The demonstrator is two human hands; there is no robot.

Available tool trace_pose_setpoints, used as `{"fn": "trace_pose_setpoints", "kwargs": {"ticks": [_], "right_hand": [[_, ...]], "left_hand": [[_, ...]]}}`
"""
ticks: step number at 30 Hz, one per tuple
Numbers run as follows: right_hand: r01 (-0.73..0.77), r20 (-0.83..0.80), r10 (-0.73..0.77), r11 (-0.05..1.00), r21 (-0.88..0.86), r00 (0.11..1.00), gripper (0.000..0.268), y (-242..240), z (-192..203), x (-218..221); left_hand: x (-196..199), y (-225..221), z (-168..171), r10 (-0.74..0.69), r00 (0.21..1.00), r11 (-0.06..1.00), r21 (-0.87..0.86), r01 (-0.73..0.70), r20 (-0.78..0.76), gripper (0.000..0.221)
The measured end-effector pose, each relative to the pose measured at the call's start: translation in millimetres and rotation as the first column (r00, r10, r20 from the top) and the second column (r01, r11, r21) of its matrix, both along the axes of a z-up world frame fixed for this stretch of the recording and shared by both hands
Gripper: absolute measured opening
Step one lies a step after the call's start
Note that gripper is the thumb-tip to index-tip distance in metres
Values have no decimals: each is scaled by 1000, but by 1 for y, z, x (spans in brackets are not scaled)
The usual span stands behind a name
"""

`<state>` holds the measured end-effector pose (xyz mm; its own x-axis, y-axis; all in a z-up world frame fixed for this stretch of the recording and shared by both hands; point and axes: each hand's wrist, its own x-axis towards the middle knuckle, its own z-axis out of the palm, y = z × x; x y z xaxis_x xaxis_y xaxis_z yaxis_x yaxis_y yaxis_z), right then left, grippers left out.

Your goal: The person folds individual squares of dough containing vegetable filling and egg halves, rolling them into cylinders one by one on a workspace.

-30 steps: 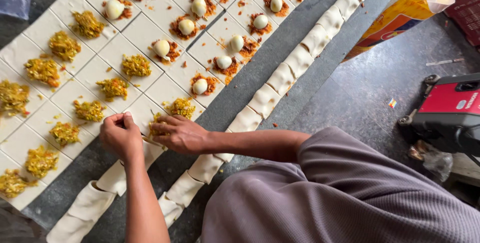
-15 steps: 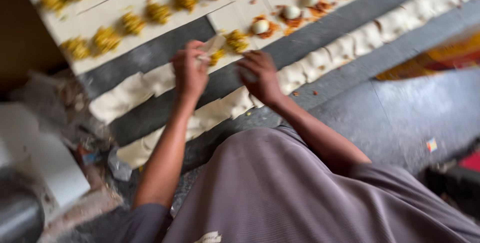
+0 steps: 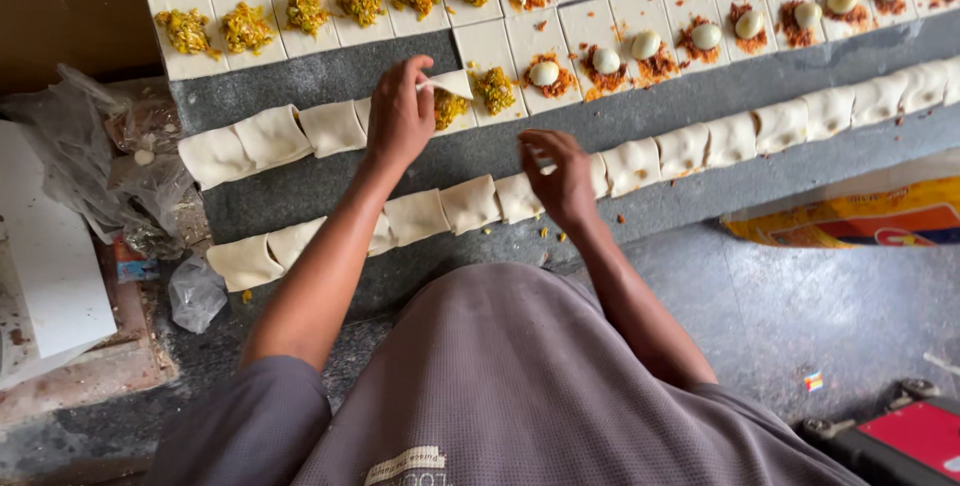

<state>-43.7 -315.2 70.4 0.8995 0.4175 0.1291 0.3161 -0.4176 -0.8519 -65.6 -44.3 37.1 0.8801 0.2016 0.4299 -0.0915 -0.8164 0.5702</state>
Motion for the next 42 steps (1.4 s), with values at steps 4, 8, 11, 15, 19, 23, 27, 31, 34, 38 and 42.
{"fn": "trace_pose_setpoints", "kwargs": {"ticks": [4,8,11,15,19,23,27,31,34,38,42], "right_hand": [[-210,213,227,973,-99,950,25,41,-11,14],[-327,411,390,920,-218,824,41,85,-25,32],[-352,523,497,866,-356,692,42,106,-39,52],[-417,458,549,833,-363,699,36,119,-56,62],[-435,410,513,858,-274,754,29,127,-57,74],[-420,412,505,862,-283,758,32,115,-53,64],[-351,454,456,887,-300,765,43,108,-57,48],[-326,430,473,869,-372,769,51,107,-68,41],[-333,455,477,871,-363,752,57,107,-73,41],[-339,474,498,859,-383,726,53,108,-69,39],[-312,498,419,906,-286,759,35,110,-55,36]], "left_hand": [[41,13,-3,25,987,1000,6,-24,-162,27],[71,20,-8,106,933,992,-27,-122,-345,31],[88,28,-12,141,867,972,-97,-212,-478,26],[89,40,-20,120,861,952,-187,-241,-494,30],[104,47,-22,53,797,931,-259,-258,-602,32],[98,44,-29,21,873,938,-294,-186,-486,31],[98,51,-27,21,878,928,-317,-195,-479,31],[98,55,-19,-3,884,923,-341,-177,-467,29],[100,59,-8,-73,925,919,-385,-83,-372,28],[92,54,8,-71,946,917,-395,-64,-317,25],[65,33,23,-55,969,918,-395,-47,-242,17]]}}
